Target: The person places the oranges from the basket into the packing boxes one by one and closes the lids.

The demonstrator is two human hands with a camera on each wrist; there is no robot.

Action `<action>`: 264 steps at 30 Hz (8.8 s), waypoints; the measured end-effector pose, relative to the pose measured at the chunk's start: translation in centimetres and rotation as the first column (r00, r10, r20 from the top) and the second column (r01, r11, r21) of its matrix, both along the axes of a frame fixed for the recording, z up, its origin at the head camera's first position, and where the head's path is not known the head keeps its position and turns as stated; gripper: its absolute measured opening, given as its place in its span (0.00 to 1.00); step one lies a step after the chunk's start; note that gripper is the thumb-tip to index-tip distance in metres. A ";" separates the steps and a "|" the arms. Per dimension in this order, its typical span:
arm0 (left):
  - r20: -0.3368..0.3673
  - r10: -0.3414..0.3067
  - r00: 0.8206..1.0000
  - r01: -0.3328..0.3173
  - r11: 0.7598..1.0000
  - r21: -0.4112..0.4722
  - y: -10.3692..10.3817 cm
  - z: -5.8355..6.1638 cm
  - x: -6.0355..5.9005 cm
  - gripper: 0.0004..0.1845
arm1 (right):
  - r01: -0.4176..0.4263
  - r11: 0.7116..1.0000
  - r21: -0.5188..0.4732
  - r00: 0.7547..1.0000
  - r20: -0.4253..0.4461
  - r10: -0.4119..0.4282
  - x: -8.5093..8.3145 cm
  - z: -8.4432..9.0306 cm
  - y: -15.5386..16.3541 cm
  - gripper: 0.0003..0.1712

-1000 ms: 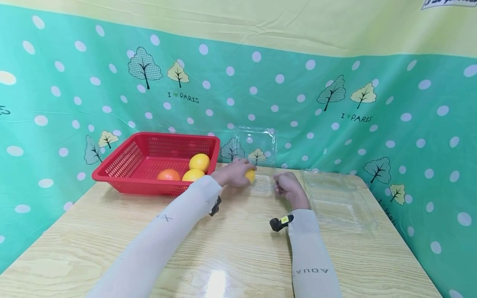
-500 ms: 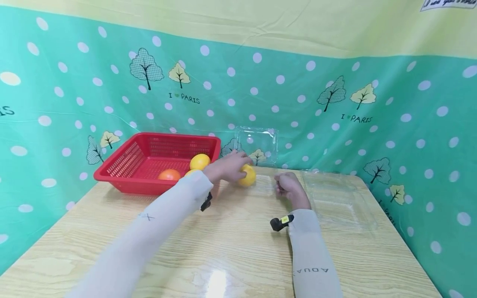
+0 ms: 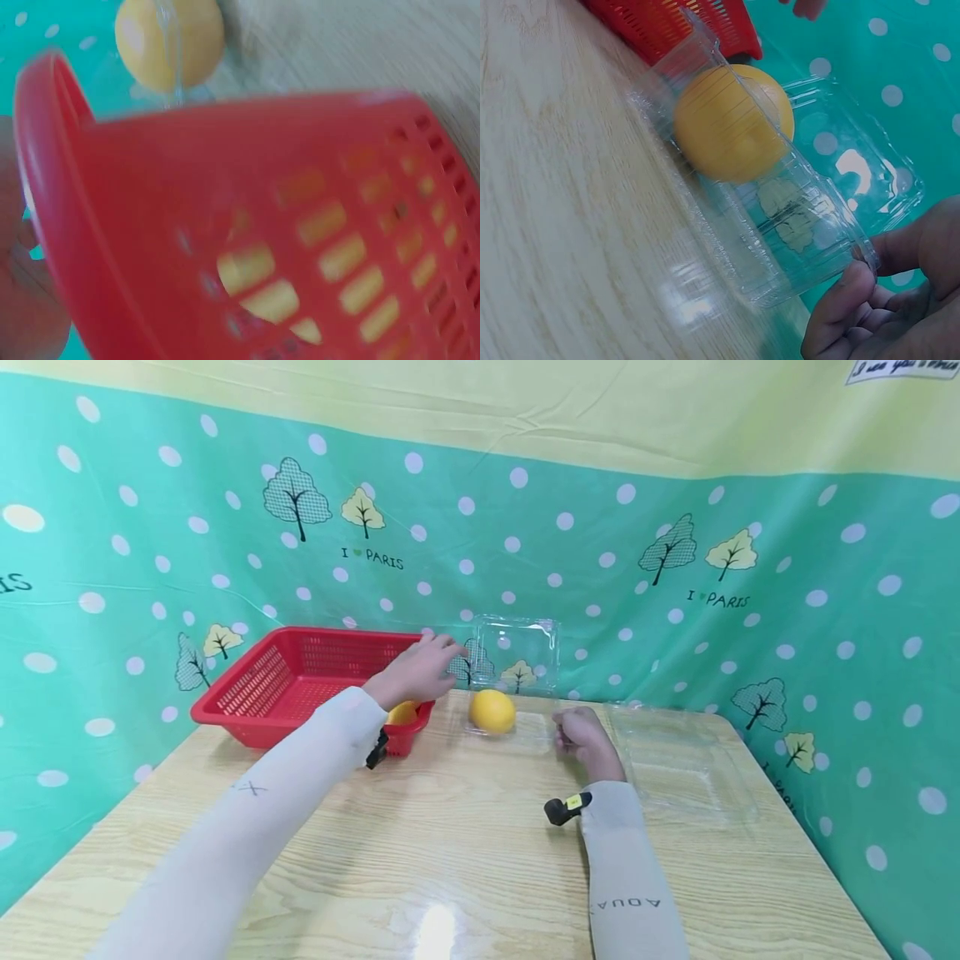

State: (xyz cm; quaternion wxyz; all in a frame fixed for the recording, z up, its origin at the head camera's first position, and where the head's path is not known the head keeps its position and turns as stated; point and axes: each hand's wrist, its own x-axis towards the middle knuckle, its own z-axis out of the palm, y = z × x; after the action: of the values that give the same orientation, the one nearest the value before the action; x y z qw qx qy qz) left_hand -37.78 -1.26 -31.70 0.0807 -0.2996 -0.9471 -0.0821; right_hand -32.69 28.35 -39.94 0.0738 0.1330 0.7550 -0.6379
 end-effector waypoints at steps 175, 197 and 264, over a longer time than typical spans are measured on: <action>0.039 0.096 0.995 -0.096 0.995 -0.023 15.7 -6.4 3.3 0.32 | 0.049 0.986 -0.157 0.998 0.053 -0.041 -0.2 0.2 0.3 0.09; 0.102 -0.003 0.995 0.011 0.996 -0.083 14.4 -6.0 3.3 0.28 | 0.036 0.986 -0.163 0.997 0.070 -0.025 -0.2 0.1 0.2 0.09; 0.156 0.212 0.965 -0.241 0.473 0.848 9.3 -4.8 -0.5 0.33 | 0.031 0.996 -0.081 0.998 0.059 -0.026 -0.2 0.5 0.3 0.08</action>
State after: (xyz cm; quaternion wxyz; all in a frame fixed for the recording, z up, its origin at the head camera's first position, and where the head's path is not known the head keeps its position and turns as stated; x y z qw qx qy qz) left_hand -38.30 8.08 -36.45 0.2152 -0.0908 -0.8126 -0.5340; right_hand -32.87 28.60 -39.48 0.0920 0.1592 0.7236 -0.6653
